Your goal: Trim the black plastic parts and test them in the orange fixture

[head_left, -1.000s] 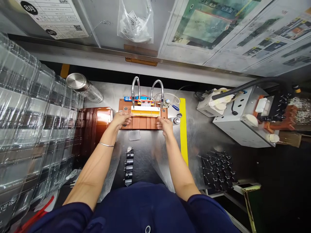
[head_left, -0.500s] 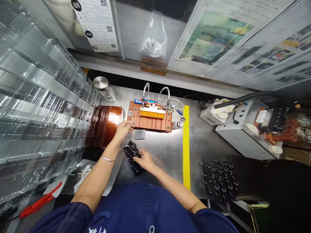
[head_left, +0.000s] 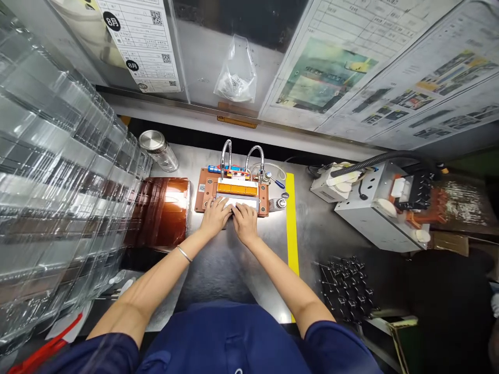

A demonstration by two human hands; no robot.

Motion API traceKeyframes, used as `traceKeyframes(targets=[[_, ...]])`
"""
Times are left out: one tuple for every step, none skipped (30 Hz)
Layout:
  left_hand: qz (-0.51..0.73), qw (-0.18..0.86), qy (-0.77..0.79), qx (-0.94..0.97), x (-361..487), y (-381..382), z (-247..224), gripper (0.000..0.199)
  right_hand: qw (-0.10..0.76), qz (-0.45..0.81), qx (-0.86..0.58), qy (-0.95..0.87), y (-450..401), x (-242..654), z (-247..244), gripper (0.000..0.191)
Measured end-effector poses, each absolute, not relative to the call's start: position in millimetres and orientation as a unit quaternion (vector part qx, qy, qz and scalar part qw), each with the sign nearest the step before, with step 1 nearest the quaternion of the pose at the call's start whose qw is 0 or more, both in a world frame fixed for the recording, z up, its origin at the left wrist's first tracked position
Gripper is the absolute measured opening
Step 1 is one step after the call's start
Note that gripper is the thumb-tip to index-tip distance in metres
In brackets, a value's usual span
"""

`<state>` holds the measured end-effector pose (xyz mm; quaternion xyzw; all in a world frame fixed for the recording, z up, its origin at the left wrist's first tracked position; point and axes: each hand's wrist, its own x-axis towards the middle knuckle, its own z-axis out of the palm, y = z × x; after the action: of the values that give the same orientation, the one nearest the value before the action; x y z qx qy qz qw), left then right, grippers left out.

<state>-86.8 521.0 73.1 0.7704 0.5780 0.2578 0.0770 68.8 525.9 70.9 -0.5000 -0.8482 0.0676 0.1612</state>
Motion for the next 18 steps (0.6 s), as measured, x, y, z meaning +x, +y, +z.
traceKeyframes(targets=[[0.249,0.076,0.574,0.777,-87.6,527.4,68.7,0.023,0.17,0.075,-0.491,-0.851,528.3,75.2,70.2,0.028],[0.245,0.076,0.57,0.78,-88.8,534.4,65.0,0.022,0.177,0.085,-0.488,-0.851,533.7,83.3,72.2,0.029],[0.247,0.076,0.568,0.782,-90.1,541.8,61.7,0.022,0.18,0.096,-0.494,-0.845,542.2,93.1,76.5,0.03],[0.252,0.077,0.568,0.78,-91.0,549.1,58.6,0.022,0.176,0.104,-0.512,-0.834,553.6,104.0,82.5,0.032],[0.259,0.078,0.57,0.776,-91.2,555.5,55.2,0.022,0.161,0.106,-0.542,-0.818,567.4,115.5,89.8,0.033],[0.266,0.077,0.572,0.772,-90.8,560.7,51.5,0.023,0.133,0.101,-0.581,-0.797,582.7,126.8,97.8,0.034],[0.273,0.074,0.575,0.768,-89.7,564.4,47.3,0.023,0.092,0.09,-0.621,-0.773,598.8,137.4,105.9,0.036],[0.279,0.068,0.576,0.765,-88.2,566.4,42.8,0.024,0.047,0.074,-0.659,-0.747,614.7,146.6,113.8,0.038],[0.284,0.06,0.578,0.763,-86.5,566.9,38.0,0.025,0.0,0.057,-0.685,-0.726,629.9,154.0,120.9,0.041],[0.288,0.051,0.579,0.761,-84.8,566.3,33.4,0.026,-0.051,0.048,-0.698,-0.712,643.7,159.5,127.1,0.043],[0.293,0.042,0.579,0.759,-83.4,565.1,29.1,0.026,-0.105,0.045,-0.699,-0.706,656.1,163.0,132.2,0.043],[0.298,0.036,0.579,0.758,-82.5,563.6,25.6,0.027,-0.156,0.049,-0.689,-0.706,666.7,165.0,135.9,0.042],[0.301,0.033,0.579,0.757,-82.0,562.3,22.9,0.027,-0.198,0.057,-0.675,-0.709,675.9,165.9,138.5,0.038],[0.303,0.033,0.579,0.757,-81.9,561.3,21.2,0.027,-0.232,0.065,-0.66,-0.712,683.6,166.3,139.8,0.035],[0.305,0.037,0.577,0.757,-82.1,560.8,20.5,0.027,-0.253,0.069,-0.649,-0.714,690.0,166.6,140.1,0.032],[0.306,0.045,0.575,0.757,-82.5,560.7,20.7,0.027,-0.263,0.068,-0.643,-0.716,695.4,167.2,139.5,0.031],[0.307,0.056,0.574,0.757,-83.0,560.8,21.6,0.027,-0.262,0.064,-0.641,-0.718,699.8,168.3,138.4,0.031],[0.306,0.067,0.574,0.757,-83.6,561.0,23.1,0.027,-0.257,0.059,-0.641,-0.721,703.1,169.9,136.9,0.032]])
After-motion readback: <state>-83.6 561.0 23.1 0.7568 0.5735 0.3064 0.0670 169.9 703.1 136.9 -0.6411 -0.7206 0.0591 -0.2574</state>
